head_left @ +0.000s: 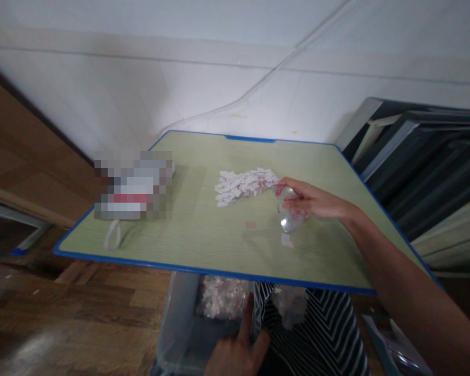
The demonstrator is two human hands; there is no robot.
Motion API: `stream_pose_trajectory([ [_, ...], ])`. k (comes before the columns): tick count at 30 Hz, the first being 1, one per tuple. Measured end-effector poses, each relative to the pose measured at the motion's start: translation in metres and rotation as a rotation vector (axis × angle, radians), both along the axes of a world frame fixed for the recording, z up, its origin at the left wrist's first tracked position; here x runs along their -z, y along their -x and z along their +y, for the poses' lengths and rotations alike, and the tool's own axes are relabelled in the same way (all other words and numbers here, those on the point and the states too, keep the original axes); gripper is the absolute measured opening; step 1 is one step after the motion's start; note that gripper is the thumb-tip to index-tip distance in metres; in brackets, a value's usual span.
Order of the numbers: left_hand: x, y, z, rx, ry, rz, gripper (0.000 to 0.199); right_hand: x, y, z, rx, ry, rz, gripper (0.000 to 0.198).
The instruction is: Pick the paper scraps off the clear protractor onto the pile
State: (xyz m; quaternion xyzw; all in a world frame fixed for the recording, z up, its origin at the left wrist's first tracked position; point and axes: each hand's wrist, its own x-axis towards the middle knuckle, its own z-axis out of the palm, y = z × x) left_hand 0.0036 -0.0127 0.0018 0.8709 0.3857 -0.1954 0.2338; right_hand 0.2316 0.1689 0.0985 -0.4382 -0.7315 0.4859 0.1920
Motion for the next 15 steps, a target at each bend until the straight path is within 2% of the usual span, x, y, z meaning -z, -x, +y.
stream_pose_trajectory([
  [6, -0.002, 0.000, 0.001, 0.005, -0.017, 0.010, 0.038, -0.007, 0.012, -0.017, -0.269, 0.159, -0.066, 0.019],
  [9, 0.000, 0.000, 0.001, 0.017, -0.022, -0.004, 0.039, -0.010, 0.020, -0.023, -0.373, 0.283, -0.104, 0.016],
  [15, 0.003, 0.001, 0.000, 0.008, -0.014, -0.022, 0.038, -0.013, 0.026, -0.029, -0.401, 0.397, -0.076, 0.017],
])
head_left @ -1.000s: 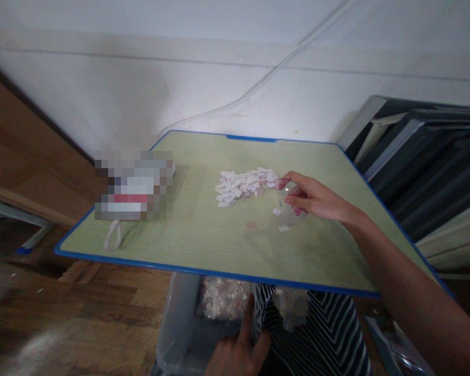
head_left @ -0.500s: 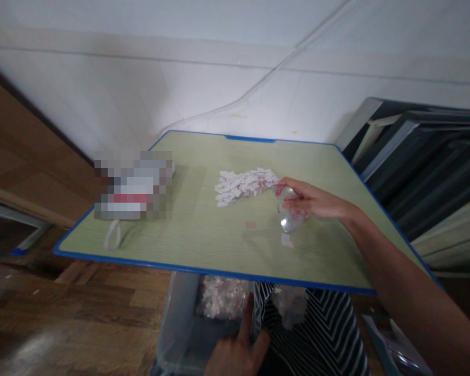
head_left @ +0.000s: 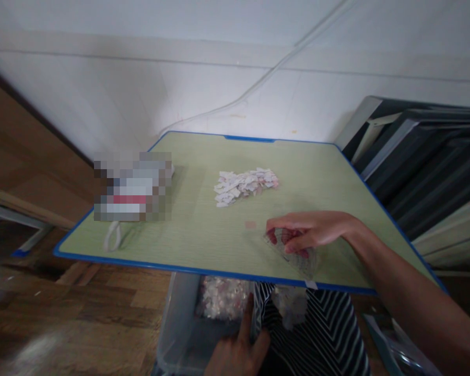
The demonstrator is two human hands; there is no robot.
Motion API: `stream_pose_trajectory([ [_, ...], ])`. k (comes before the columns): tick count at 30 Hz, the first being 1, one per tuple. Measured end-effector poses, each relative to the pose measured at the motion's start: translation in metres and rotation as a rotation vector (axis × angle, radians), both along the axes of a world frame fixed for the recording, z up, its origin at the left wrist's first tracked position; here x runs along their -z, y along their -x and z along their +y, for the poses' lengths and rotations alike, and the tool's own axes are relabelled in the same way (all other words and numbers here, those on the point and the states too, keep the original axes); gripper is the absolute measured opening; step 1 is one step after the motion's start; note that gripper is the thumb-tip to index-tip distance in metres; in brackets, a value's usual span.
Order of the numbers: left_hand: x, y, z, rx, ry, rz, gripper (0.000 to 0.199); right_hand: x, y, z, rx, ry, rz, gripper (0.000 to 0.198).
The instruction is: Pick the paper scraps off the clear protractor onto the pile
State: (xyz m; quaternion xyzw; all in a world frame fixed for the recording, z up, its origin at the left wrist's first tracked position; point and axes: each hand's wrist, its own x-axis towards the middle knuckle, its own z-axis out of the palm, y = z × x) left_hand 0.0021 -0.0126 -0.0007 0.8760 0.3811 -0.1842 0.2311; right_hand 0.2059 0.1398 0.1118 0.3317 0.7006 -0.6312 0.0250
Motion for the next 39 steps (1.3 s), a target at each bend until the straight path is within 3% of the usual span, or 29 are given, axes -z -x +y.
stream_pose_trajectory([
  [3, -0.001, 0.000, 0.000, -0.005, 0.002, -0.004, 0.037, -0.002, 0.000, -0.002, -0.018, 0.091, 0.004, 0.017],
  [5, -0.002, -0.001, 0.000, -0.005, 0.011, -0.008, 0.038, -0.001, -0.002, 0.000, 0.032, 0.075, 0.045, 0.019],
  [10, -0.005, -0.001, 0.000, -0.009, 0.019, -0.003, 0.039, 0.009, -0.016, 0.020, 0.459, -0.279, 0.162, 0.022],
  [14, -0.003, 0.000, 0.000, 0.002, 0.029, -0.001, 0.038, 0.018, -0.030, 0.035, 0.650, -0.443, 0.094, 0.025],
  [17, -0.001, -0.001, 0.000, 0.004, 0.021, -0.009, 0.041, 0.022, -0.028, 0.036, 0.650, -0.452, 0.113, 0.027],
  [24, 0.000, 0.000, 0.000, -0.002, 0.007, 0.003, 0.040, 0.031, 0.000, 0.025, 0.517, -0.313, 0.219, 0.031],
  [34, -0.005, -0.003, 0.001, 0.006, 0.015, 0.055, 0.040, 0.043, 0.031, 0.007, 0.437, -0.264, 0.294, 0.024],
  [36, -0.005, -0.003, 0.001, 0.004, 0.017, 0.053, 0.040, 0.043, 0.034, 0.008, 0.481, -0.272, 0.324, 0.025],
  [39, -0.004, -0.002, 0.001, 0.005, 0.044, 0.053, 0.038, 0.043, 0.029, 0.016, 0.678, -0.373, 0.351, 0.027],
])
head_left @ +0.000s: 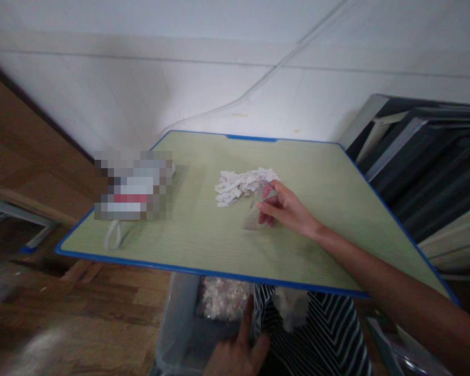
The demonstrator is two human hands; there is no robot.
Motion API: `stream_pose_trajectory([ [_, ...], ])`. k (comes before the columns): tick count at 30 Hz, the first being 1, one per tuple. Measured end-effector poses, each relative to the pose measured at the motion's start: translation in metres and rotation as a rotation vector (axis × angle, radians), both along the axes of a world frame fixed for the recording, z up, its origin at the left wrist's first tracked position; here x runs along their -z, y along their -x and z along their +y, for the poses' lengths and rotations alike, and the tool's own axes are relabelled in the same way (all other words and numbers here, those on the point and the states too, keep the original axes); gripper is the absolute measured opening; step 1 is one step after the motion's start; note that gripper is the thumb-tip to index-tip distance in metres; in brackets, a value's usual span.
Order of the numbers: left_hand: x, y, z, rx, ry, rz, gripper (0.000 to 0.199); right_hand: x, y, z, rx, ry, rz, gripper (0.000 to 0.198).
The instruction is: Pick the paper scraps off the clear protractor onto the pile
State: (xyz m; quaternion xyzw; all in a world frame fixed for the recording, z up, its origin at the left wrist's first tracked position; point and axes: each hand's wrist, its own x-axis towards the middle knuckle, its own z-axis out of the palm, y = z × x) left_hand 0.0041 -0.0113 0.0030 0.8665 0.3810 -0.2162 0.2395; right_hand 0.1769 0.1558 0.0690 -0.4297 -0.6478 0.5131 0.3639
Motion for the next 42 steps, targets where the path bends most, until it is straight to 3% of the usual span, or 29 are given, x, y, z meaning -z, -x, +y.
stream_pose_trajectory([
  [3, 0.000, 0.000, 0.001, -0.018, 0.027, -0.003, 0.038, -0.001, -0.009, 0.009, 0.185, -0.042, -0.034, 0.028],
  [5, -0.001, 0.000, 0.001, -0.028, 0.024, -0.014, 0.038, -0.001, -0.013, 0.011, 0.226, -0.033, -0.059, 0.031],
  [8, -0.002, -0.001, 0.002, -0.034, 0.009, -0.027, 0.035, 0.000, -0.010, 0.008, 0.182, -0.023, -0.075, 0.032],
  [18, 0.000, -0.002, 0.002, -0.009, -0.026, 0.009, 0.034, 0.000, 0.025, -0.028, -0.160, 0.065, -0.007, 0.029],
  [23, 0.001, 0.000, 0.001, -0.012, -0.015, -0.012, 0.033, -0.005, 0.007, -0.013, -0.046, 0.076, 0.046, 0.031],
  [27, 0.003, 0.001, 0.001, -0.005, -0.009, -0.016, 0.036, -0.011, -0.015, 0.001, 0.058, 0.027, -0.093, 0.035],
  [32, 0.004, 0.000, 0.000, -0.009, -0.028, -0.007, 0.040, -0.017, -0.024, 0.001, -0.243, 0.265, -0.216, 0.025],
  [35, 0.004, 0.000, -0.001, -0.016, -0.033, -0.026, 0.038, -0.016, -0.018, -0.006, -0.333, 0.367, -0.205, 0.028],
  [42, 0.005, 0.000, 0.000, -0.020, -0.020, -0.035, 0.035, -0.011, 0.007, -0.023, -0.421, 0.298, -0.211, 0.026],
])
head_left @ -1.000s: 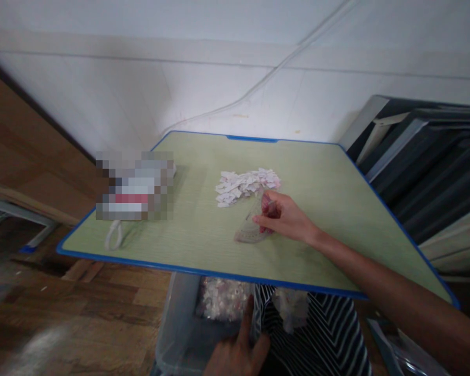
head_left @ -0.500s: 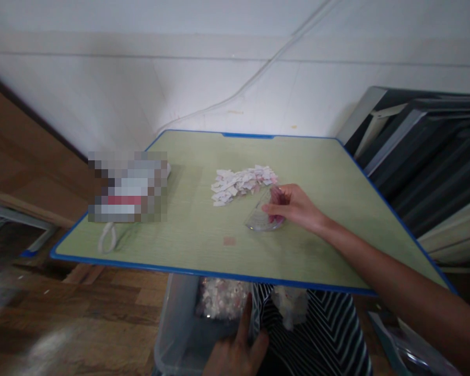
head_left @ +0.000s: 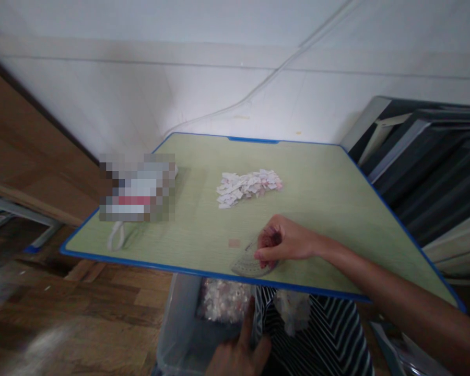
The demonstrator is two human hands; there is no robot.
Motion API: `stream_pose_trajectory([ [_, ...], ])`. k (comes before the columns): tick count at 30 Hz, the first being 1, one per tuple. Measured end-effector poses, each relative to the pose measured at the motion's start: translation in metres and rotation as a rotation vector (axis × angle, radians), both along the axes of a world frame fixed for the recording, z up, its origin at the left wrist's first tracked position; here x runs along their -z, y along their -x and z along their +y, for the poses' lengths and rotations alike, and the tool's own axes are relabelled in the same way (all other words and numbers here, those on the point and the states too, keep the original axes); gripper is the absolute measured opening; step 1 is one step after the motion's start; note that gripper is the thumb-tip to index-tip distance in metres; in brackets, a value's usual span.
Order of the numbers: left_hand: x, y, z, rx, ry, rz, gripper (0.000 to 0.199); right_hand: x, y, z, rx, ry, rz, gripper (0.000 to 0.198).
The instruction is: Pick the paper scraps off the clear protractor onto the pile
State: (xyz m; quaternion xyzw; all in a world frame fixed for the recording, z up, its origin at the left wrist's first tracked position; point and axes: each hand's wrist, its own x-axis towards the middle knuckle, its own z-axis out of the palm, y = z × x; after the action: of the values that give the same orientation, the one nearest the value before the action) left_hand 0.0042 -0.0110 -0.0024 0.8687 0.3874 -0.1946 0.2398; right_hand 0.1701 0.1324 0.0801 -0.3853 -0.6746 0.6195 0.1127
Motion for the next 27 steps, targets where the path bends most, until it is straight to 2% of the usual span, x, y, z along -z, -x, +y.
stream_pose_trajectory([
  [3, 0.000, 0.000, 0.000, 0.000, 0.007, 0.002, 0.036, 0.003, 0.005, 0.001, 0.089, -0.013, 0.129, 0.029],
  [6, 0.001, 0.001, -0.001, -0.002, 0.002, 0.003, 0.037, 0.007, 0.001, 0.009, 0.273, -0.044, 0.253, 0.027],
  [9, 0.001, 0.001, -0.001, 0.012, -0.016, -0.004, 0.038, 0.010, -0.007, 0.018, 0.428, -0.145, 0.234, 0.027],
  [12, 0.001, 0.001, 0.000, 0.023, -0.023, -0.003, 0.038, 0.010, -0.009, 0.021, 0.482, -0.200, 0.166, 0.022],
  [15, 0.000, 0.000, 0.000, 0.007, -0.019, 0.000, 0.040, 0.009, -0.001, 0.016, 0.436, -0.168, 0.147, 0.020],
  [19, 0.000, -0.001, 0.000, -0.009, -0.014, -0.001, 0.040, 0.005, 0.015, 0.003, 0.276, -0.050, 0.158, 0.019],
  [24, 0.000, 0.000, 0.000, -0.005, -0.021, -0.011, 0.036, 0.004, 0.021, -0.004, 0.096, -0.004, 0.157, 0.018],
  [27, 0.000, -0.001, 0.001, -0.011, -0.017, 0.003, 0.034, 0.006, 0.020, 0.001, 0.171, -0.023, 0.228, 0.019],
])
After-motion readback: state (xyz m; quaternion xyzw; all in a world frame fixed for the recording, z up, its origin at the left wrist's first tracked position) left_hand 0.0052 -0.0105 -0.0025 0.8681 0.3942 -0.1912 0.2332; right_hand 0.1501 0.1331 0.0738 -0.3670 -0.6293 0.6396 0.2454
